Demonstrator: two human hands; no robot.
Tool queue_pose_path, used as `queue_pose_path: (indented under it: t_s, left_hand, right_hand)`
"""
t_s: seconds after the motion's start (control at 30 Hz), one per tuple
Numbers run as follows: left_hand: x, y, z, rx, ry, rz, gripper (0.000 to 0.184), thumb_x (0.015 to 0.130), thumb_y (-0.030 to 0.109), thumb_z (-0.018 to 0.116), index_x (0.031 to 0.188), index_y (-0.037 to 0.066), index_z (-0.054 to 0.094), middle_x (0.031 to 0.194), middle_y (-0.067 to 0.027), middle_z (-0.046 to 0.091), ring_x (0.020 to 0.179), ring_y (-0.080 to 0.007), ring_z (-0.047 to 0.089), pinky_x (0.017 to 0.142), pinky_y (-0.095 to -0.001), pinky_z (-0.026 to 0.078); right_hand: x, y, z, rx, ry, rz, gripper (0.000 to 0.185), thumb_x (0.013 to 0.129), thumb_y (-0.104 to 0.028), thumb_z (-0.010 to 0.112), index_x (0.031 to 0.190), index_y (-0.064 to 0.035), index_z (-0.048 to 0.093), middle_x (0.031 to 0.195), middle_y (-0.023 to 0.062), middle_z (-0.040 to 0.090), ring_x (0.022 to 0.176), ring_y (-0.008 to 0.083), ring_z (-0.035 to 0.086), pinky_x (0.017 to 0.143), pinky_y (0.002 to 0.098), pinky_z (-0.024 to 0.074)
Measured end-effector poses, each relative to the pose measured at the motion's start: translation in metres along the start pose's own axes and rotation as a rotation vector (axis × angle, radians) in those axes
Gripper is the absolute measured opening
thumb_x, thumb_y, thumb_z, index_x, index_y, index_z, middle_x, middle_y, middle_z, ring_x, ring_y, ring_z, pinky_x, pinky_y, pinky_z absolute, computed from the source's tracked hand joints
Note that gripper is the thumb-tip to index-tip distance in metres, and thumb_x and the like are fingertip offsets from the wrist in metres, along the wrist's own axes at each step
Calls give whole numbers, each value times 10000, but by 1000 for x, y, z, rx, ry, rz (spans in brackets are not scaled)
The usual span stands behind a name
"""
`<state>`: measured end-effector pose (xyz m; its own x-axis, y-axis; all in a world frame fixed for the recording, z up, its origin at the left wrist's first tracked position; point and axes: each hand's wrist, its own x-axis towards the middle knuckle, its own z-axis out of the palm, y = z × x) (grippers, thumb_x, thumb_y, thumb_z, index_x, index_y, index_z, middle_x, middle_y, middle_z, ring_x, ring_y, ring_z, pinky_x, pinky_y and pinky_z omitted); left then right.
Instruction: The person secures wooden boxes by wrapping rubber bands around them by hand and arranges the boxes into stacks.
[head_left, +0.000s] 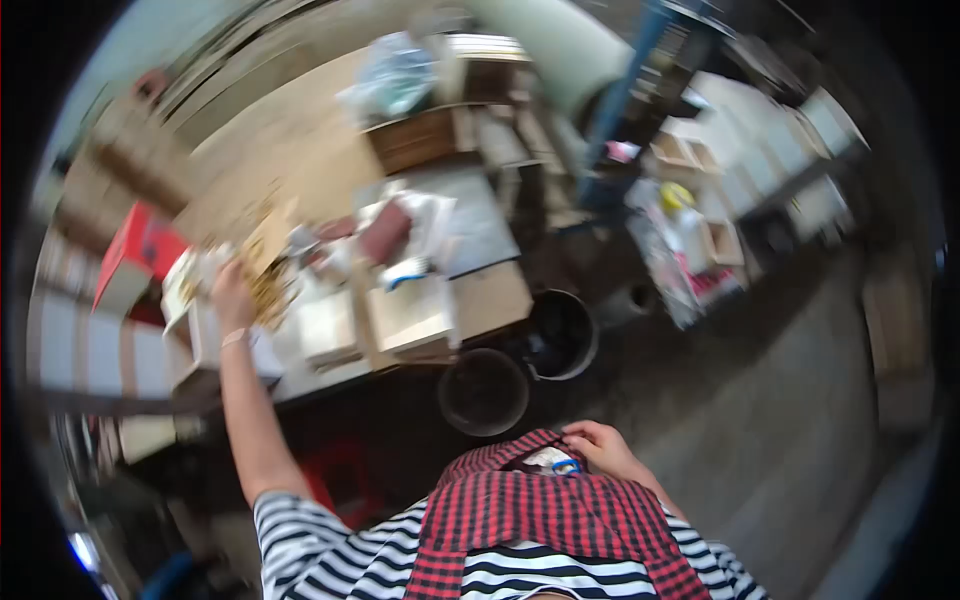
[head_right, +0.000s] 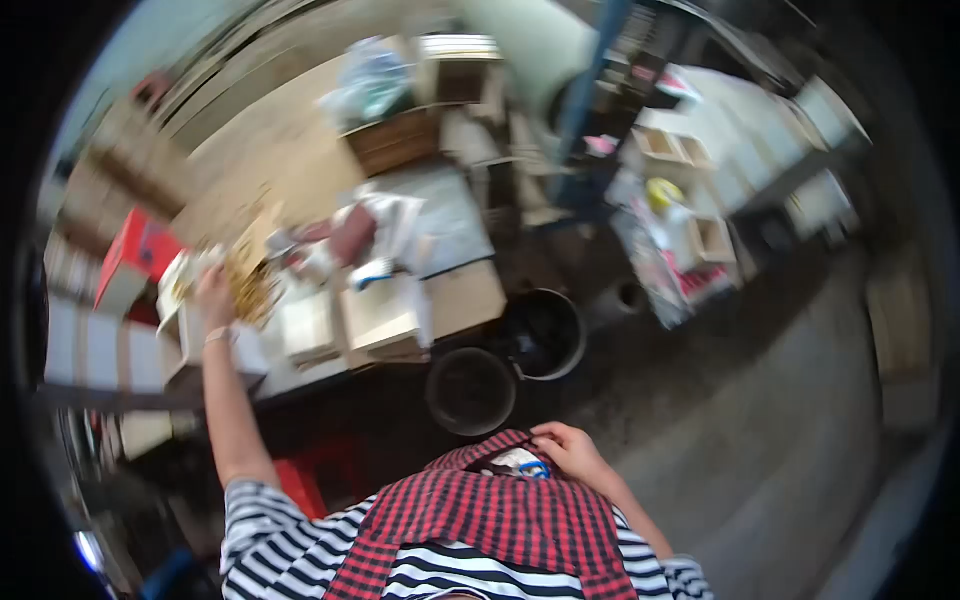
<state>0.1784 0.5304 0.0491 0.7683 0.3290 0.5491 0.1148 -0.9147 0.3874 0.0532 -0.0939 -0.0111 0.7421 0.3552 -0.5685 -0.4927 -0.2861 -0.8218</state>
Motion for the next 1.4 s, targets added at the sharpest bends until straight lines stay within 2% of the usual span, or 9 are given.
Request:
queue_pose_path:
  t_s: [0.2, 0.43, 0.53, 0.73, 0.97, 1.07, 1.13, 1.3, 1.4]
  left_hand:
    - [-18, 86, -11, -132, 114, -22, 280, 887, 13, 425, 1132, 21, 562, 855, -70, 579, 758, -173, 543, 729, -286, 453]
    - [-109, 330, 24, -399, 68, 79, 319, 892, -42, 384, 1143, 48, 558, 864, -7, 535, 787, -84, 487, 684, -203, 413]
    - [-158, 421, 64, -601, -99, 37, 294, 873, -57, 411, 1099, 43, 571, 874, -15, 563, 787, -93, 516, 704, -205, 423]
    - [-195, 584, 124, -646, -337, 149, 151, 830, -25, 538, 960, 12, 606, 776, -42, 562, 692, -110, 534, 658, -218, 435]
    - [-163, 666, 199, -641, -628, 329, 140, 814, 10, 578, 952, 6, 595, 729, -82, 523, 670, -142, 536, 595, -238, 430]
    - [-151, 698, 247, -643, -662, 385, 113, 781, 53, 608, 888, 17, 606, 739, -115, 550, 678, -264, 567, 603, -316, 454]
    - [-150, 724, 297, -701, -721, 431, 166, 796, 43, 608, 959, 16, 594, 810, -94, 557, 729, -190, 575, 646, -279, 464]
    - [-152, 795, 419, -601, -618, 511, 277, 722, 167, 678, 952, 41, 588, 911, -140, 576, 899, -330, 556, 766, -401, 450]
    - [-160, 801, 472, -161, -702, 600, 244, 735, 191, 652, 899, 33, 566, 881, -156, 574, 863, -349, 561, 731, -404, 454]
  right_hand:
    - [-28, 37, -39, 7, 64, -36, 234, 870, -130, 536, 1065, -6, 572, 885, 67, 649, 800, 96, 602, 701, 240, 479]
    - [-67, 106, -145, -80, 54, -156, 237, 865, -143, 530, 1056, -13, 580, 857, 68, 652, 777, 109, 600, 682, 255, 480]
    - [-76, 163, -206, -33, 97, -197, 248, 858, -153, 536, 1064, -22, 580, 847, 62, 650, 767, 118, 603, 680, 263, 481]
    - [-129, 159, -333, 71, 335, -134, 217, 851, -106, 540, 1042, -15, 587, 848, 56, 648, 750, 109, 603, 676, 244, 487]
    - [-113, 170, -380, 250, 442, -67, 187, 868, -41, 507, 1037, -3, 578, 877, 62, 638, 752, 109, 597, 693, 240, 490]
    - [-102, 175, -383, 287, 414, -5, 186, 859, -41, 512, 1024, -2, 588, 866, 52, 644, 767, 104, 599, 702, 237, 485]
    - [-90, 178, -392, 231, 422, -63, 186, 858, -44, 522, 1026, 4, 587, 876, 52, 643, 789, 109, 597, 721, 237, 479]
    - [-55, 166, -438, 79, 458, -45, 182, 861, -60, 542, 1022, 8, 590, 890, 51, 640, 825, 116, 590, 748, 238, 467]
    - [-32, 116, -465, 81, 522, -73, 205, 867, -69, 543, 1057, -3, 580, 921, 46, 637, 835, 113, 588, 758, 238, 464]
